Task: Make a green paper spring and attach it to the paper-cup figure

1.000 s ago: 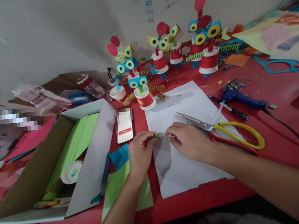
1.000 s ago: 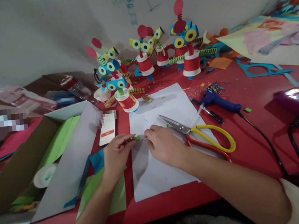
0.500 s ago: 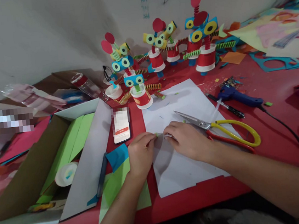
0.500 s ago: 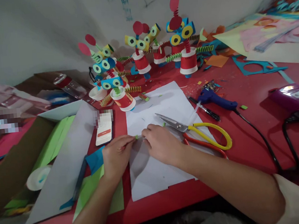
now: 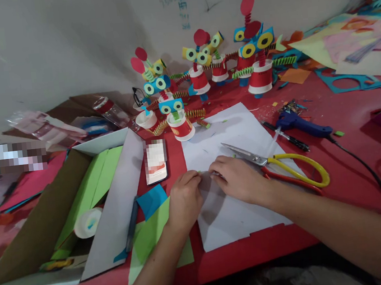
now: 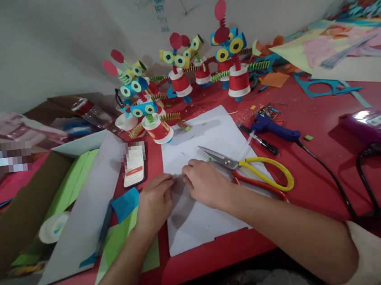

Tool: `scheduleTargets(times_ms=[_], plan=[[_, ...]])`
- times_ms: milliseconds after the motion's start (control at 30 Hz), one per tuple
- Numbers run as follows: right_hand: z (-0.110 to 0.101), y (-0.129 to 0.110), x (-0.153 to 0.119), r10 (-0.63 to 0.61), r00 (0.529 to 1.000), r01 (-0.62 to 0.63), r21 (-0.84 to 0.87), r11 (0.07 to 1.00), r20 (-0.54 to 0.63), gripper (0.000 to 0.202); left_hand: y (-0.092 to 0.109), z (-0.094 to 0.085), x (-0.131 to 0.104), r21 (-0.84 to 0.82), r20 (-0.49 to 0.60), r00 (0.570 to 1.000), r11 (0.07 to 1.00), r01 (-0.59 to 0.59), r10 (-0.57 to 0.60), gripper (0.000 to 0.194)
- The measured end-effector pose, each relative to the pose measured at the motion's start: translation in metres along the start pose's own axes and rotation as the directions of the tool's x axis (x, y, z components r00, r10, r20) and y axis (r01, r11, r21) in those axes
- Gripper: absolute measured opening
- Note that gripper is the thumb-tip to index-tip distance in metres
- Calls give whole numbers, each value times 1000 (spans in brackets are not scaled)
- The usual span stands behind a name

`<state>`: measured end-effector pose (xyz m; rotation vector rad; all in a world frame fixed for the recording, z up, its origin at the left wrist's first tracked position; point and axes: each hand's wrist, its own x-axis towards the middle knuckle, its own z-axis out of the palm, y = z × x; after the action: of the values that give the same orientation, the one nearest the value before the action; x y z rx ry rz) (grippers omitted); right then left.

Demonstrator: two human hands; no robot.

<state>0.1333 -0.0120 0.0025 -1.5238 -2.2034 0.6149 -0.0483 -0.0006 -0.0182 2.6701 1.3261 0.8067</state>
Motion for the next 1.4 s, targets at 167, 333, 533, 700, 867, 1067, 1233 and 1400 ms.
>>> scheduleTargets(times_ms=[167,333,533,700,867,1067,1233,1400], plan=[[2,2,-1,-18,1000,18,-3,1000,-11,16,-1,-3,0,-219,0,946,924,315,-323,15],[3,3,-1,-8,1000,8,1,1000,-12,16,1,-6,4,-290,67,887,841,456,-458,25],[2,2,-1,-11,1000,11,5,1000,-5,17,-2,-3,6,-267,64,927,889,372,-369,29],[2,2,-1,-9,1000,9,13,1000,-7,17,-2,-2,7,-314,91,917,862,397,-389,35],[1,1,-1,-11,1000,11,14,1000,-9,17,-4,-2,7,-385,116,911,827,409,-396,35],[1,1,-1,-9,1000,9,4,1000,-14,17,-2,1,8,-290,125,920,874,391,-371,32],[-2,-1,-1,3,1000,-3,3,1000,-2,18,-5,4,10,-362,46,892,825,435,-450,25],[-2,-2,-1,19,998,-14,93,996,-52,17,-6,-4,16,-783,117,784,428,450,-610,21]])
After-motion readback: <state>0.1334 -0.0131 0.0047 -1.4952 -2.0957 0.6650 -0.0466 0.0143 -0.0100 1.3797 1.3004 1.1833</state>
